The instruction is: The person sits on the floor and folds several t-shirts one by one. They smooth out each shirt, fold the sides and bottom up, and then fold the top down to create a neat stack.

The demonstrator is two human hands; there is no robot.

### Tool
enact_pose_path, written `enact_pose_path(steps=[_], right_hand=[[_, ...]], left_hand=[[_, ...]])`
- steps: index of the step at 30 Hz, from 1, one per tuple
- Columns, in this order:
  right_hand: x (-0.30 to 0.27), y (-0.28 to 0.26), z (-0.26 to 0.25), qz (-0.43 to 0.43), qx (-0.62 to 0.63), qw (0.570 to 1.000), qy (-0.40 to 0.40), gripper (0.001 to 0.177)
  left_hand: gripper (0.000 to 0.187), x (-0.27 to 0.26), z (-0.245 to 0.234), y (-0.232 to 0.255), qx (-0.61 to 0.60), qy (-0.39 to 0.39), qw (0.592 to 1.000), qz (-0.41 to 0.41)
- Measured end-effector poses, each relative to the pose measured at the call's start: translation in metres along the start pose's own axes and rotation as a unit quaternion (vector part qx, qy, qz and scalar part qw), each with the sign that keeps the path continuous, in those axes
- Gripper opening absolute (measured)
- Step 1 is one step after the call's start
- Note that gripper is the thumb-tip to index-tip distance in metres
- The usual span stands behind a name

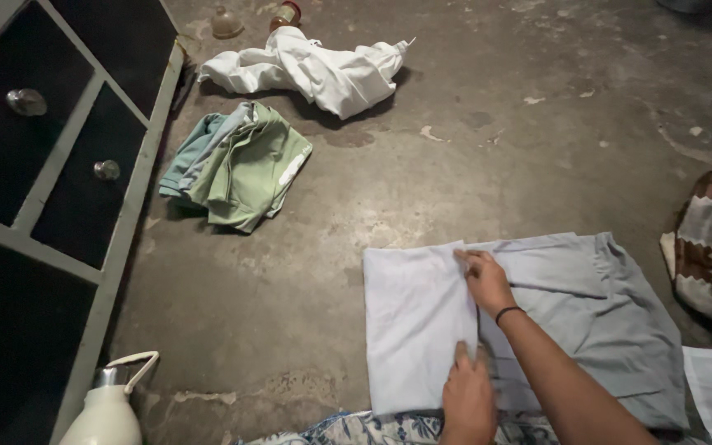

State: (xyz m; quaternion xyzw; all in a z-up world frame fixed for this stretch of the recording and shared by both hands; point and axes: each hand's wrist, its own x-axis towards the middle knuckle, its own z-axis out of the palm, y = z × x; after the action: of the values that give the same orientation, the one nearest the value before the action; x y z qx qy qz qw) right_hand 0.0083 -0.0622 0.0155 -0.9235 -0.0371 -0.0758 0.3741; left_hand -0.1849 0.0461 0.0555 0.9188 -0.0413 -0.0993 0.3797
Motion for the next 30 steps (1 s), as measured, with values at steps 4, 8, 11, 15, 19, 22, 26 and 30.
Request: enact_pose_path(steps=[4,8,11,15,19,22,26,30], right_hand=[[-0.011,-0.007,0.017,-0.123,-0.113,0.983,0.074,0.059],[-0.027,-0.041,0.060,-0.248,-0.208,0.946,0.000,0.060],[-0.034,-0.077,0.081,-0.229,-0.204,0.948,-0.083,0.063],[-0.032,-0.103,0.091,-0.220,-0.210,0.943,-0.139,0.068],[-0.031,-0.092,0.085,-0.176,-0.243,0.945,-0.131,0.076],[-0.018,-0.074,0.069,-0.132,-0.263,0.946,-0.132,0.080],[0.004,-0.055,0.036,-0.047,-0.307,0.948,-0.069,0.078],[-0.012,-0.055,0.037,-0.070,-0.264,0.962,0.028,0.072]], left_hand=[[0.065,-0.012,-0.009,0.002,-0.018,-0.001,1.000,-0.006],[0.062,0.007,-0.012,-0.035,0.062,0.248,0.967,-0.003],[0.071,0.012,-0.032,-0.067,0.139,0.271,0.953,0.009],[0.084,0.001,-0.036,-0.084,0.165,0.239,0.957,-0.016],[0.085,0.001,-0.030,-0.090,0.145,0.256,0.955,-0.029],[0.082,0.000,-0.031,-0.090,0.151,0.258,0.954,-0.028],[0.076,0.005,-0.041,-0.076,0.135,0.238,0.958,-0.089],[0.065,0.039,-0.067,-0.076,0.029,0.244,0.969,-0.018]])
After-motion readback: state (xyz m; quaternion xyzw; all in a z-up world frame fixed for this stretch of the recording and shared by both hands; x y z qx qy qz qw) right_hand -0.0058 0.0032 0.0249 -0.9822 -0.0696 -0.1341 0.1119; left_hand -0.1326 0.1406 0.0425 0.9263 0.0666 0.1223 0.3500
